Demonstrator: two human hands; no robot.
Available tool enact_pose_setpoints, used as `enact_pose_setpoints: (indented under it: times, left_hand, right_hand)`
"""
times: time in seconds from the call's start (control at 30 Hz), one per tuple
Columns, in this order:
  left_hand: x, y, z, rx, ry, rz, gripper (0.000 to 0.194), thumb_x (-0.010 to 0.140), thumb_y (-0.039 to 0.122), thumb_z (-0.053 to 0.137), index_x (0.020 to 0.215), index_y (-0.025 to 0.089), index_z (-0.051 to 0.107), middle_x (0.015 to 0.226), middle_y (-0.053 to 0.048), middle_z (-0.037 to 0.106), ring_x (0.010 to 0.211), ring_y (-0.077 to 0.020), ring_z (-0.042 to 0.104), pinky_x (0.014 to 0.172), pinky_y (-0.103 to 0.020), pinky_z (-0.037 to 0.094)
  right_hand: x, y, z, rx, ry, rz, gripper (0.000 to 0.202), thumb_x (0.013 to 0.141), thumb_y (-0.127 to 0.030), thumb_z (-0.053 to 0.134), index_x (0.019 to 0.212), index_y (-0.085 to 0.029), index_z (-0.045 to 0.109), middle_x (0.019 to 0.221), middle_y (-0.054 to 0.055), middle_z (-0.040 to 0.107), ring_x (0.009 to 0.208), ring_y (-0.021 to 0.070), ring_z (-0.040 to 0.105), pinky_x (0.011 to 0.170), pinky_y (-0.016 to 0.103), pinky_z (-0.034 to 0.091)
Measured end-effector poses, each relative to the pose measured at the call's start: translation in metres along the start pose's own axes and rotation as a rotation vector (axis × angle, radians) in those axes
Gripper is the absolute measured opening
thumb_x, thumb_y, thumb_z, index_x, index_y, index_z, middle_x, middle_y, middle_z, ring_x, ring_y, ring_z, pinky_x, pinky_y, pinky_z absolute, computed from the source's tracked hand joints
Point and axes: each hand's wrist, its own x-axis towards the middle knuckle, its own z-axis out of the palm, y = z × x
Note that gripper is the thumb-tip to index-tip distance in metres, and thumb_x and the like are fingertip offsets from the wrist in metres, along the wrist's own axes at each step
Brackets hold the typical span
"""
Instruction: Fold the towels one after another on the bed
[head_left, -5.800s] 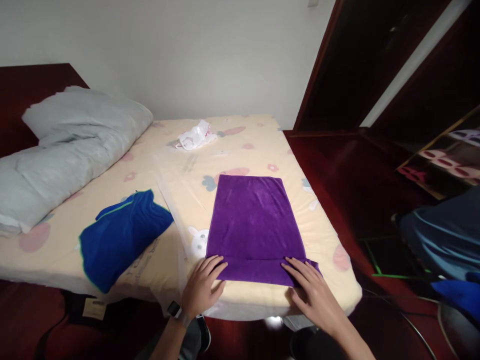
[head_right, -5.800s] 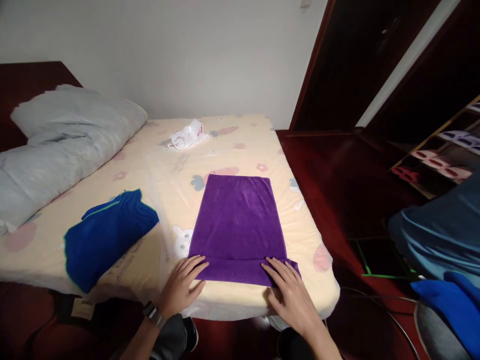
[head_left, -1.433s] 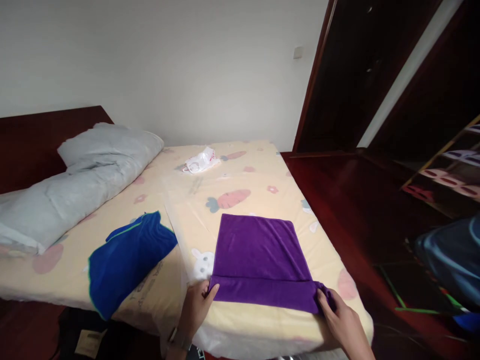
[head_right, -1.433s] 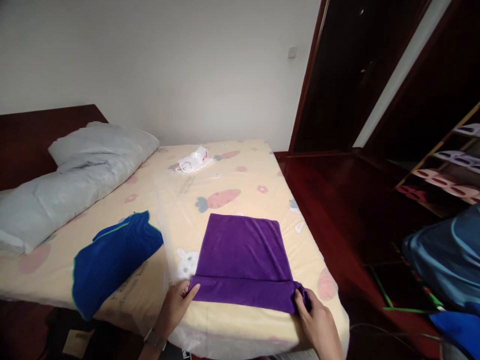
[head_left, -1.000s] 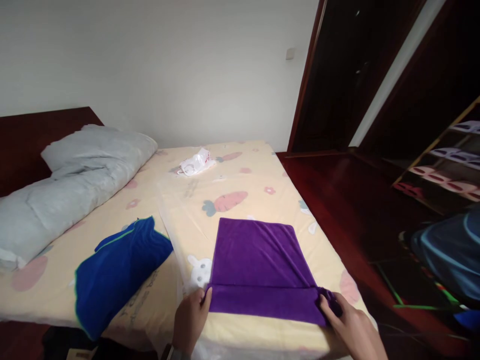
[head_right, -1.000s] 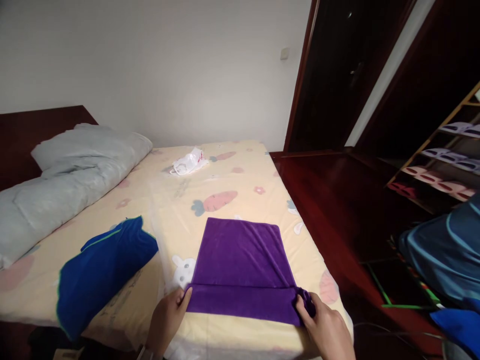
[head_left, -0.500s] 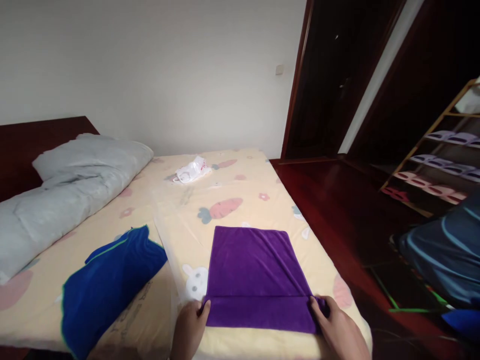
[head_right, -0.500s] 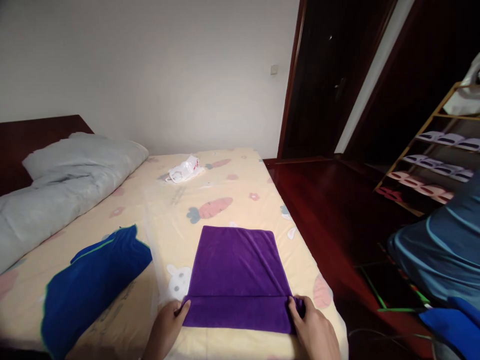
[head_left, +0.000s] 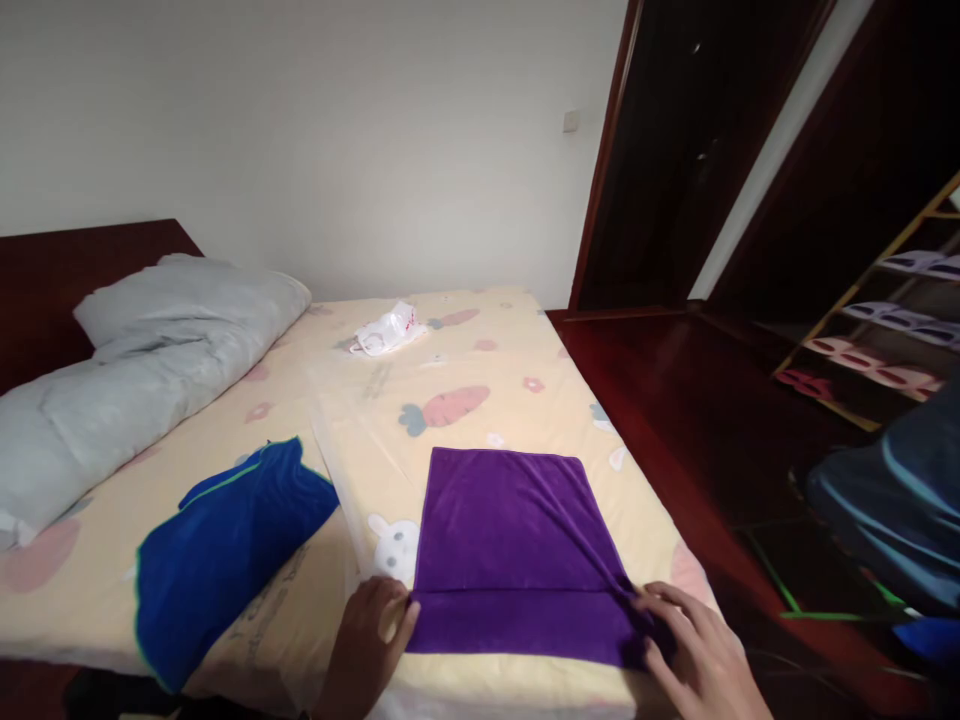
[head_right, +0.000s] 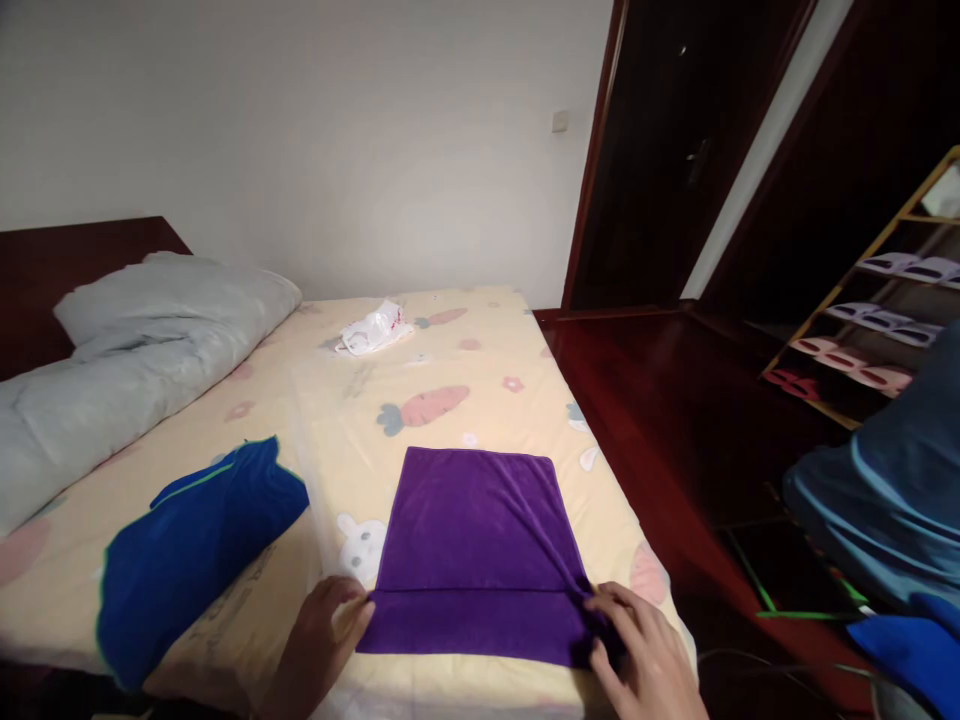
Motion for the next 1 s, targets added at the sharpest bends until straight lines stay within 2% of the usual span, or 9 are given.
enact_pose_setpoints:
  times: [0.07,0.13,0.23,0.37,0.5,0.67,0.83,0.9,1.0]
  left_hand:
    - [-0.001,0.005,-0.005,-0.071,-0.180,0.023,0.032,0.076,0.014,0.065,0.105,0.026,0.066,0.109,-0.005,0.070,0.104,-0.0234,0.066,0.093,-0.035,0.057]
    - [-0.003,0.006,-0.006,-0.121,-0.322,-0.030,0.057,0.064,0.004,0.059,0.116,0.028,0.066,0.123,-0.005,0.067,0.116,-0.0255,0.062,0.101,-0.036,0.054]
    - [-0.005,0.002,-0.004,-0.183,-0.371,-0.142,0.066,0.062,0.001,0.053,0.120,0.028,0.067,0.129,-0.005,0.065,0.123,-0.0270,0.059,0.108,-0.038,0.049]
    - [0.000,-0.006,0.001,-0.330,-0.357,-0.294,0.038,0.084,0.020,0.056,0.119,0.026,0.067,0.123,-0.007,0.069,0.116,-0.0258,0.063,0.104,-0.039,0.051]
    - [0.010,-0.004,0.012,-0.402,-0.251,-0.461,0.035,0.094,0.046,0.050,0.113,0.021,0.065,0.088,-0.004,0.072,0.081,-0.0209,0.069,0.077,-0.030,0.057]
    - [0.022,0.002,0.031,-0.334,-0.101,-0.455,0.041,0.095,0.056,0.045,0.087,0.020,0.063,0.070,0.000,0.064,0.066,-0.0174,0.062,0.065,-0.025,0.052]
    - [0.025,0.002,0.027,-0.214,-0.023,-0.405,0.040,0.096,0.054,0.045,0.083,0.022,0.064,0.069,-0.001,0.065,0.064,-0.0171,0.062,0.065,-0.026,0.049]
    - [0.023,0.003,0.022,-0.166,-0.014,-0.385,0.040,0.096,0.054,0.046,0.081,0.022,0.065,0.066,-0.001,0.064,0.063,-0.0173,0.062,0.066,-0.026,0.047]
    - [0.015,0.005,0.018,-0.119,-0.089,-0.367,0.041,0.096,0.052,0.048,0.072,0.022,0.062,0.060,0.001,0.061,0.059,-0.0157,0.059,0.061,-0.025,0.044]
  right_hand:
    - [-0.004,0.002,-0.003,0.050,-0.124,-0.095,0.038,0.079,-0.036,0.062,0.117,-0.032,0.069,0.133,0.005,0.063,0.119,0.0275,0.063,0.096,0.039,0.056]
    - [-0.006,0.004,-0.004,0.083,-0.202,-0.065,0.045,0.078,-0.034,0.064,0.123,-0.033,0.068,0.137,0.004,0.062,0.122,0.0279,0.062,0.099,0.038,0.056]
    - [-0.003,0.006,-0.003,0.172,-0.215,0.074,0.044,0.082,-0.044,0.061,0.122,-0.028,0.069,0.133,0.006,0.065,0.122,0.0301,0.062,0.104,0.041,0.053]
    - [0.009,0.000,0.003,0.327,-0.188,0.274,0.047,0.086,-0.054,0.053,0.120,-0.024,0.068,0.124,0.008,0.070,0.117,0.0300,0.065,0.103,0.038,0.052]
    - [0.020,-0.005,0.019,0.372,-0.115,0.426,0.047,0.089,-0.058,0.047,0.115,-0.022,0.064,0.118,0.009,0.071,0.112,0.0289,0.066,0.099,0.038,0.053]
    - [0.025,-0.003,0.036,0.381,-0.111,0.390,0.058,0.086,-0.059,0.054,0.130,-0.021,0.053,0.128,0.011,0.066,0.120,0.0284,0.060,0.104,0.040,0.047]
    - [0.027,0.000,0.025,0.432,-0.100,0.544,0.057,0.085,-0.065,0.047,0.117,-0.021,0.063,0.124,0.010,0.070,0.119,0.0273,0.062,0.101,0.035,0.049]
    - [0.025,0.002,0.017,0.411,-0.124,0.606,0.058,0.081,-0.068,0.047,0.113,-0.023,0.066,0.119,0.007,0.072,0.109,0.0267,0.068,0.094,0.033,0.053]
    - [0.020,0.004,0.008,0.301,-0.249,0.668,0.060,0.078,-0.070,0.046,0.112,-0.025,0.067,0.101,0.006,0.077,0.071,0.0236,0.071,0.073,0.033,0.055]
